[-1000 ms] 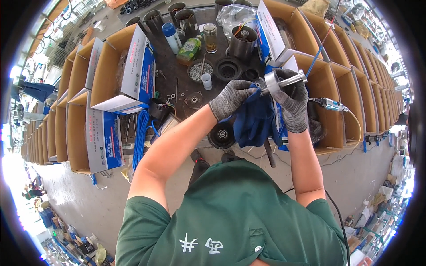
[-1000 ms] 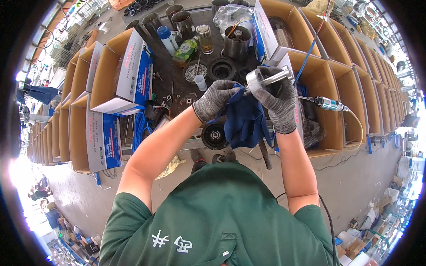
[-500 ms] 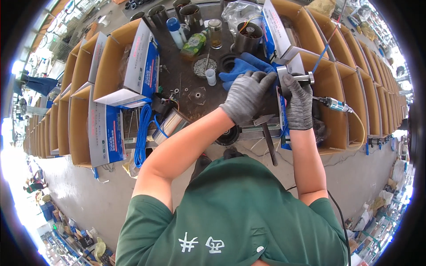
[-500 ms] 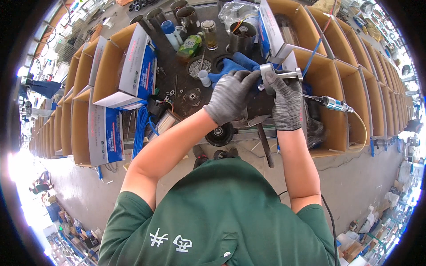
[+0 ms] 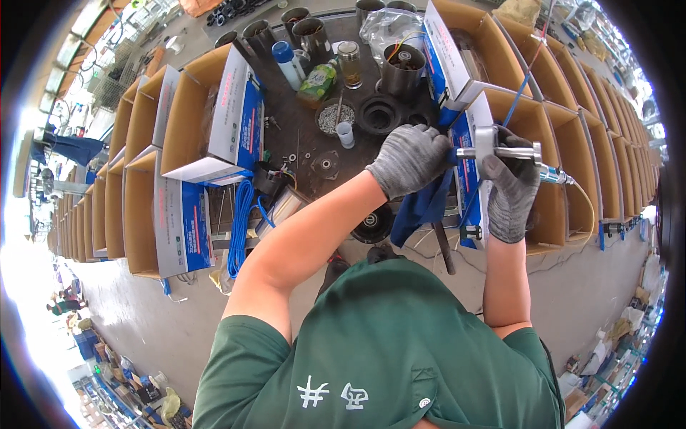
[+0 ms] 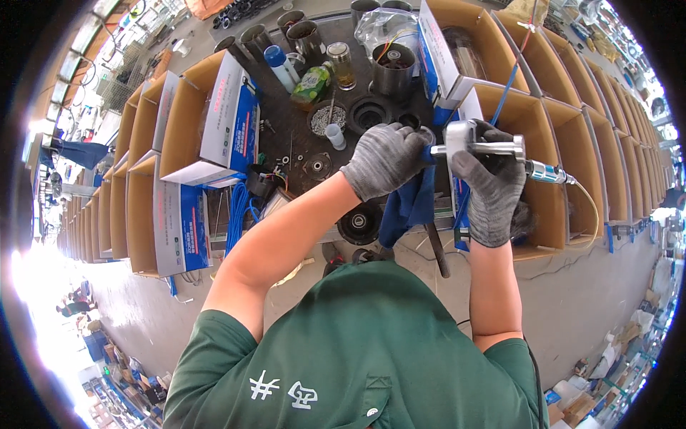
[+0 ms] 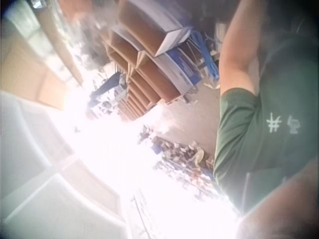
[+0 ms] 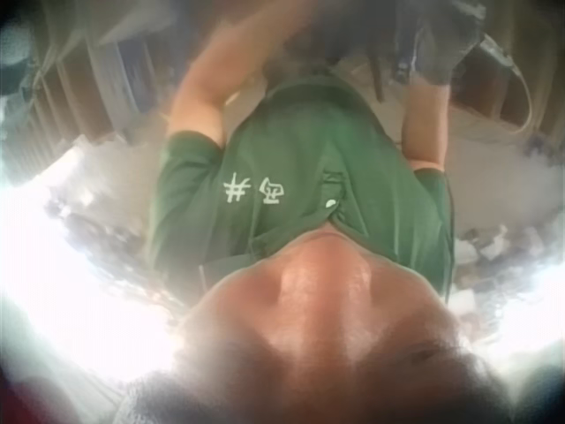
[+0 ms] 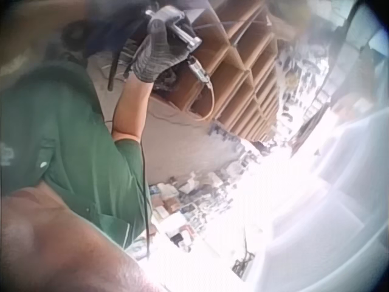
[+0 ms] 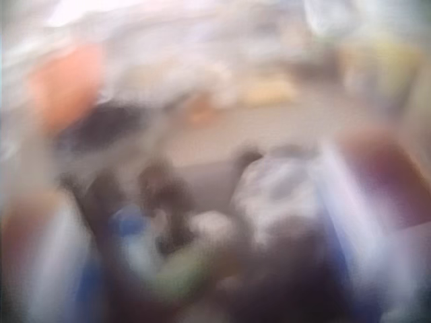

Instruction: The person assembles various metal components of a water pump, using a hammer to seat parts and connecting electrical wires to the motor assembly.

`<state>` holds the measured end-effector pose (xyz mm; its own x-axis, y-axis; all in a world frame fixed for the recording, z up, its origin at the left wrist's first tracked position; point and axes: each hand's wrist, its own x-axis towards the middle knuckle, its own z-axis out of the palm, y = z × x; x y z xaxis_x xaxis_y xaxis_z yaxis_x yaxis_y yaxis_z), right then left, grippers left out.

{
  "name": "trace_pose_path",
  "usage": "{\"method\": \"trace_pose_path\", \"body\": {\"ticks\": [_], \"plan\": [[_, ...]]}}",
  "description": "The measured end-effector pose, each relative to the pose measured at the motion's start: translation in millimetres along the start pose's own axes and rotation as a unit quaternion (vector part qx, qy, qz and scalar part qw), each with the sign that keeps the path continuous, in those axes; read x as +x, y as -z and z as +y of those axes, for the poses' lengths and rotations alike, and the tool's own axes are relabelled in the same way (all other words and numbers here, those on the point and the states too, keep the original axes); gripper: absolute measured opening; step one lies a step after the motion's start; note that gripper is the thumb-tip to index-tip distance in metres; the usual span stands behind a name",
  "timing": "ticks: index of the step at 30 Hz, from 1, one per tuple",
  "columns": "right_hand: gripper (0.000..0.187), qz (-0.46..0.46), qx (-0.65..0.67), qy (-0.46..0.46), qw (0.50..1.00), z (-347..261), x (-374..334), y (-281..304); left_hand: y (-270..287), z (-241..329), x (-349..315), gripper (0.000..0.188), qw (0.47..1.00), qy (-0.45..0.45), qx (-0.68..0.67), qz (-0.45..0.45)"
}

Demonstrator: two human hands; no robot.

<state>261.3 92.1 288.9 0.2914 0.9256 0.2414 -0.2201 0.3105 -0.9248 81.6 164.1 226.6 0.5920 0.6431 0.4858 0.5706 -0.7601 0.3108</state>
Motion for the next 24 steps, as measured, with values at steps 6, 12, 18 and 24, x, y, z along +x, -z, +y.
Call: {"method": "trace_pose_path", "body": {"ticks": [6, 12, 18, 24], "plan": [[0.057, -0.023, -0.003, 0.172, 0.985, -19.4, -8.2, 40.2, 0.6, -10.6, 9.8, 0.023, 0.999, -0.044, -0.01, -0.016], [0.055, 0.026, -0.05, 0.275, 0.96, -61.2, -16.2, 82.9, 0.7, -65.5, 33.7, 0.015, 0.965, 0.112, -0.129, 0.197], [0.06, 0.049, -0.057, 0.205, 0.976, -45.3, -35.4, 98.5, 10.2, -74.0, 90.4, 0.021, 0.965, 0.018, -0.066, 0.255], [0.052, -0.005, -0.047, 0.086, 0.995, -5.5, -53.5, 82.9, -25.5, -98.5, 23.7, 0.052, 0.951, 0.226, 0.081, -0.193]]}}
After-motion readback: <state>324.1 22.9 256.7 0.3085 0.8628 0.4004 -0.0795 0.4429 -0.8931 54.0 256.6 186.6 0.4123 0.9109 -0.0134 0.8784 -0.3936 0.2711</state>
